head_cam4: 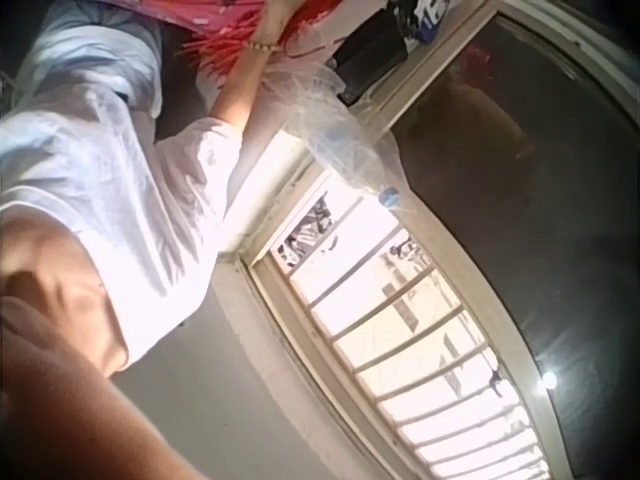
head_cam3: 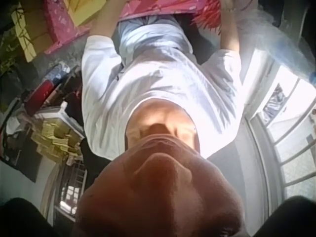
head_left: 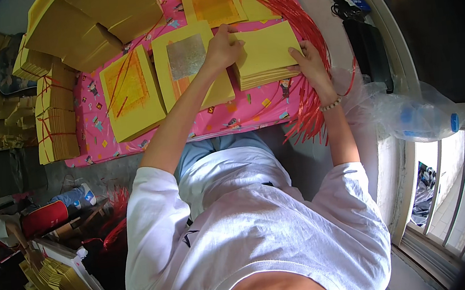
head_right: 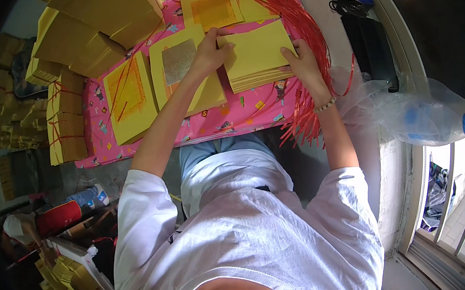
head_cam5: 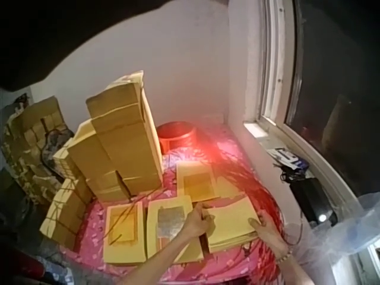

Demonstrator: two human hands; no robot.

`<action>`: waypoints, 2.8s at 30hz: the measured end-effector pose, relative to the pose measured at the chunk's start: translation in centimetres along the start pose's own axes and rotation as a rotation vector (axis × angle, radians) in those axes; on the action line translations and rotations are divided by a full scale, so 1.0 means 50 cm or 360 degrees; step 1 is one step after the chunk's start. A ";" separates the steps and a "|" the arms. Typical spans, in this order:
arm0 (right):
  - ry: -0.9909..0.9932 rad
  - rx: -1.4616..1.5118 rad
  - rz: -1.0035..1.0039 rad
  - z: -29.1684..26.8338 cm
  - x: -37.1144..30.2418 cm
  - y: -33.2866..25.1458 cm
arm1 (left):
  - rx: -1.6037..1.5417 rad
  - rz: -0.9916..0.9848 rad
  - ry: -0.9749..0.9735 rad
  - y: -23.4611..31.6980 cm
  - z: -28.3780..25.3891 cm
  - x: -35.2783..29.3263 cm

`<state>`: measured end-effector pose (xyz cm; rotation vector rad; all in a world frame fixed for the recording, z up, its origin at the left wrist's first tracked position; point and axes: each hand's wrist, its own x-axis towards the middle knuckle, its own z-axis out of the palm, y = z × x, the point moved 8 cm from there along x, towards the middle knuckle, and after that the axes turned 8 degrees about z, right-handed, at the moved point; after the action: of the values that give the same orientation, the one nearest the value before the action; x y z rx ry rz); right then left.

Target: Folding and stacking individual sheets of yellow joss paper at a workspace.

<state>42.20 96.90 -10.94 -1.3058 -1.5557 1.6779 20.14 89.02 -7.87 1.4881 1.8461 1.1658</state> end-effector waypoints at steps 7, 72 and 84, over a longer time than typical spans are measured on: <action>0.0041 -0.0117 -0.0150 0.006 -0.007 -0.019 | 0.0173 0.0044 0.0001 0.006 0.007 -0.002; 0.0285 -0.1922 -0.1133 0.124 -0.044 -0.041 | 0.0958 0.0712 0.0083 0.111 0.131 -0.136; 0.0263 -0.2089 -0.0890 0.115 -0.044 -0.120 | 0.0151 0.0669 0.0525 0.103 -0.159 -0.279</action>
<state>36.63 93.68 -5.25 -1.2183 -2.6731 0.0588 20.41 73.51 -1.27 1.8949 1.8667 1.6206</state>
